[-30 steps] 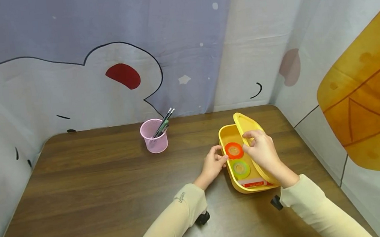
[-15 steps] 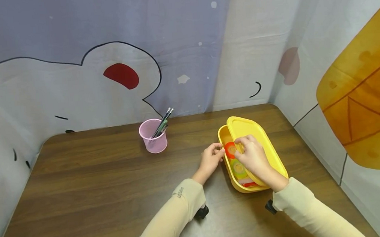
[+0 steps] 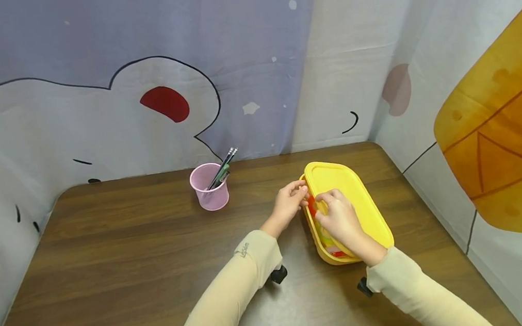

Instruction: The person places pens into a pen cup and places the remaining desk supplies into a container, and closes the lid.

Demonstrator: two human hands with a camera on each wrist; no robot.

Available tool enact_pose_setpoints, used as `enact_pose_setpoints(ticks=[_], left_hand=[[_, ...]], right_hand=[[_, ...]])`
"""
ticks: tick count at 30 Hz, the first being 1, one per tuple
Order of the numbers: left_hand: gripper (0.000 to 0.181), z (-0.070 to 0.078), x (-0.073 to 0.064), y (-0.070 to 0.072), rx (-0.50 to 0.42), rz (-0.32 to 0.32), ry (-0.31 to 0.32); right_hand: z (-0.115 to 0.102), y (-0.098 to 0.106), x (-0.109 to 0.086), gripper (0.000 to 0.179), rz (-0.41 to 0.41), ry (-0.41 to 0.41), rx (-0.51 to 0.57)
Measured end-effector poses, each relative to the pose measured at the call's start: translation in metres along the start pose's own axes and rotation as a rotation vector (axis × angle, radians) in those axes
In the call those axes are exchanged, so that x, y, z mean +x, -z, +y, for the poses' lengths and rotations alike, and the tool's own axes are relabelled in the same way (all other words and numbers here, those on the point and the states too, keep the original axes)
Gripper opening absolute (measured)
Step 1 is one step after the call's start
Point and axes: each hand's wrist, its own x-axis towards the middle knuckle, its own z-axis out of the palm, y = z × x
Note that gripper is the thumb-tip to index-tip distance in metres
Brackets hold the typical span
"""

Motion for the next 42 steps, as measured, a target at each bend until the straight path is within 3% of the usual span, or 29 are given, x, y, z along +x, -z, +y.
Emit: enact_pose_setpoints(ticks=[17, 28, 35, 42], left_hand=[[0.034, 0.004, 0.006, -0.006, -0.061, 0.031, 0.097], [0.037, -0.002, 0.006, -0.005, -0.051, 0.024, 0.106], [0.044, -0.004, 0.005, -0.005, -0.049, 0.016, 0.116], [0.047, -0.008, 0.005, -0.003, -0.009, 0.026, 0.104]], right_hand=[[0.002, -0.010, -0.002, 0.024, 0.018, 0.042, -0.008], [0.025, -0.005, 0.000, 0.027, -0.079, 0.080, 0.146], [0.053, 0.004, 0.004, 0.036, -0.141, -0.004, 0.204], [0.085, 0.018, 0.008, 0.051, -0.215, -0.152, 0.130]])
